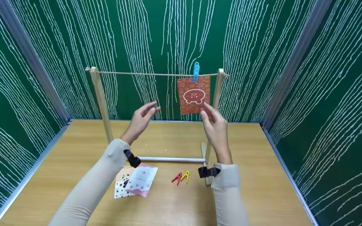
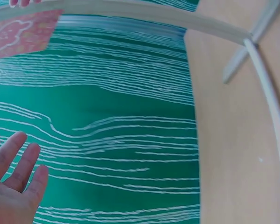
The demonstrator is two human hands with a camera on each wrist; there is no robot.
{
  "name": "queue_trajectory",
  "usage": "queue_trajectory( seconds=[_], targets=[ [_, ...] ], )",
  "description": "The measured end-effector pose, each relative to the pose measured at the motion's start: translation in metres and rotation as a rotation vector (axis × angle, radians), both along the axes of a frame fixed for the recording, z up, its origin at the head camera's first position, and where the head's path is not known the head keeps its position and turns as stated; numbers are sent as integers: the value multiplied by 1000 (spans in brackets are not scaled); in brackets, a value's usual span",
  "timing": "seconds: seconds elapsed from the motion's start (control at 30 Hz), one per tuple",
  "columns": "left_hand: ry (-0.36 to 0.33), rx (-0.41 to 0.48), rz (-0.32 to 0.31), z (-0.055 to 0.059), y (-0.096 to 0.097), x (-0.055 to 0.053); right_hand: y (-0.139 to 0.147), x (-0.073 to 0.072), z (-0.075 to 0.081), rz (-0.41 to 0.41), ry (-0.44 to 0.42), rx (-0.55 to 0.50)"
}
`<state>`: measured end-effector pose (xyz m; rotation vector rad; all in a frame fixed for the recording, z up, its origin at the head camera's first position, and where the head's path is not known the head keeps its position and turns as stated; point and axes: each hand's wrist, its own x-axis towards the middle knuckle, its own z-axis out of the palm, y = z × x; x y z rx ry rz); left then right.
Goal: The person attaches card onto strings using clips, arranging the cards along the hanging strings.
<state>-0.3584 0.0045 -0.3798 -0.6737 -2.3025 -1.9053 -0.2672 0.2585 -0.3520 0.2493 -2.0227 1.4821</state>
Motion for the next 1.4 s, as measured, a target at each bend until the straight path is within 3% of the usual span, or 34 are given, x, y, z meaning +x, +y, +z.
queue_trajectory(
  seconds=[0.43, 0.7, 0.9, 1.17, 1.4],
  targets=[
    [-75, -74, 104, -77, -34, 1, 5, -1, -68, 14, -268, -1],
    [-171, -114, 135, -120, -57, 10, 1, 2, -105, 16, -417, -35],
    [-224, -121, 146, -145, -68, 20, -4, 4, -132, -2, -486, -41],
    [-327, -133, 174, -175, -90, 34, -12, 6, -176, 6, -518, -41],
    [-349, -215, 247, -196, -102, 41, -17, 12, -208, 1, -680, -65]
  ],
)
